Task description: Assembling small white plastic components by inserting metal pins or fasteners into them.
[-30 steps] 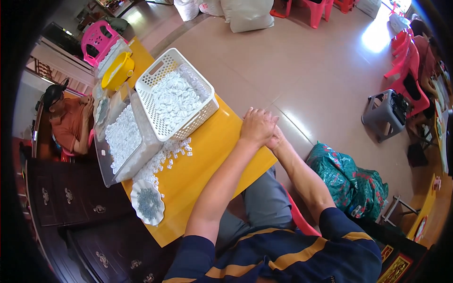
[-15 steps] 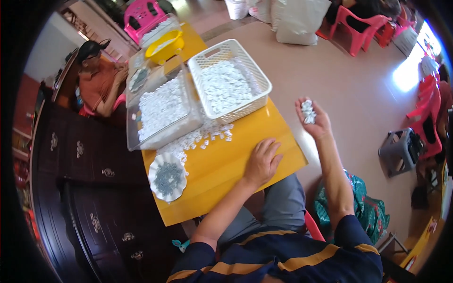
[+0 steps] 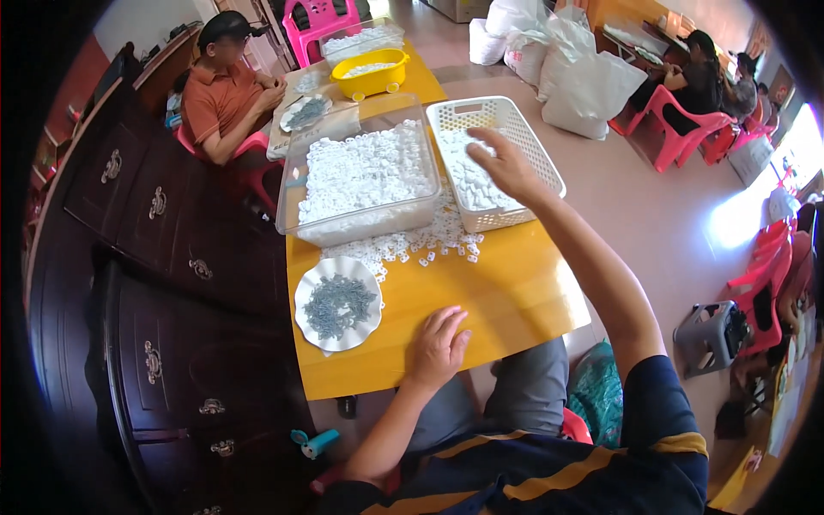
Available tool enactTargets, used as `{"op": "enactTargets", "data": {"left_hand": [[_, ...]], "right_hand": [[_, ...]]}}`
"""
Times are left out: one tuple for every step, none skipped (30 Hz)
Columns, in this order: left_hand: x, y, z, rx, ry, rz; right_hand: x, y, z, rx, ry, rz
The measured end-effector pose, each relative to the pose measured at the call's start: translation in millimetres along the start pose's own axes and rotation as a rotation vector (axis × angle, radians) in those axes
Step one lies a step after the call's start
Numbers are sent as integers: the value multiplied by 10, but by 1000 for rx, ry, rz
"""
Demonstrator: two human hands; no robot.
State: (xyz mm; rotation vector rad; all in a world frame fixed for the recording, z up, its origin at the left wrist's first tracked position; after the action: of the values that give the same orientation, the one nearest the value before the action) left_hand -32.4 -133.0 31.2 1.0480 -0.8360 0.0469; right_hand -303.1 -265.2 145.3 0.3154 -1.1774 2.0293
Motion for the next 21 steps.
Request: {"op": "enactTargets", "data": {"left_hand": [[19, -16, -4, 2, 9, -9], [2, 9, 4, -20, 11, -12], [-8, 33, 23, -40, 14, -13], [5, 56, 38, -49, 23, -11], [14, 19, 35, -45, 33, -32], [8, -11, 25, -41, 42, -56], [-1, -31, 20, -43, 51, -76], [3, -26, 24, -57, 59, -79], [17, -15, 26, -71, 66, -82], [30, -21, 30, -70, 67, -100], [26, -47, 22, -60, 65, -112], [19, -73, 10, -49, 62, -124], [18, -101, 4, -39, 63, -125], [21, -119, -4, -34, 67, -128], [1, -109, 3, -36, 59, -132], [-8, -97, 17, -40, 50, -136], [-4, -90, 36, -36, 37, -133], [14, -81, 55, -36, 40, -139], [12, -58, 76, -49, 20, -150], [24, -81, 63, -46, 3, -154], [36, -106, 58, -34, 1, -150]], "right_hand": [[-186, -152, 124, 60, -38, 27], [-372, -145, 258, 68, -65, 39], [-553, -142, 400, 63, -116, 26], [-726, -137, 526, 56, -167, 14], [-874, -204, 647, 126, -157, -36], [-1003, -195, 768, 90, -193, -139], [-1123, -182, 864, 53, -227, -242], [-1206, -210, 945, 44, -294, -497], [-1320, -154, 1004, 51, -300, -498], [-1427, -196, 1093, 195, -270, -681], [-1542, -312, 1171, 343, -235, -858], [-1748, -64, 1245, 124, -436, -723], [-1861, -54, 1314, 132, -443, -720], [-1966, 96, 1351, 54, -463, -665], [-2021, 279, 1398, -25, -480, -617], [-2044, 431, 1471, -46, -512, -633], [-2081, 529, 1507, -43, -517, -638], [-2054, 639, 1547, -72, -470, -644], [-2001, 751, 1584, -103, -420, -650], [-2073, 720, 1581, -99, -430, -644], [-2157, 728, 1546, -116, -508, -663]]}}
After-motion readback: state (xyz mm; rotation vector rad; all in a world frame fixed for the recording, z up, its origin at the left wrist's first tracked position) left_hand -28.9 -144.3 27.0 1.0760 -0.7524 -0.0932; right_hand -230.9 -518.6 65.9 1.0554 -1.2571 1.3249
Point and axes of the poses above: each hand's wrist, its own z-axis towards the middle knuckle, its own x-axis out of the back of the hand, y = z × x, the point moved 9 cm from there along z, towards the middle knuckle, and after that the axes turned 13 degrees about x, right-handed, at the moved point
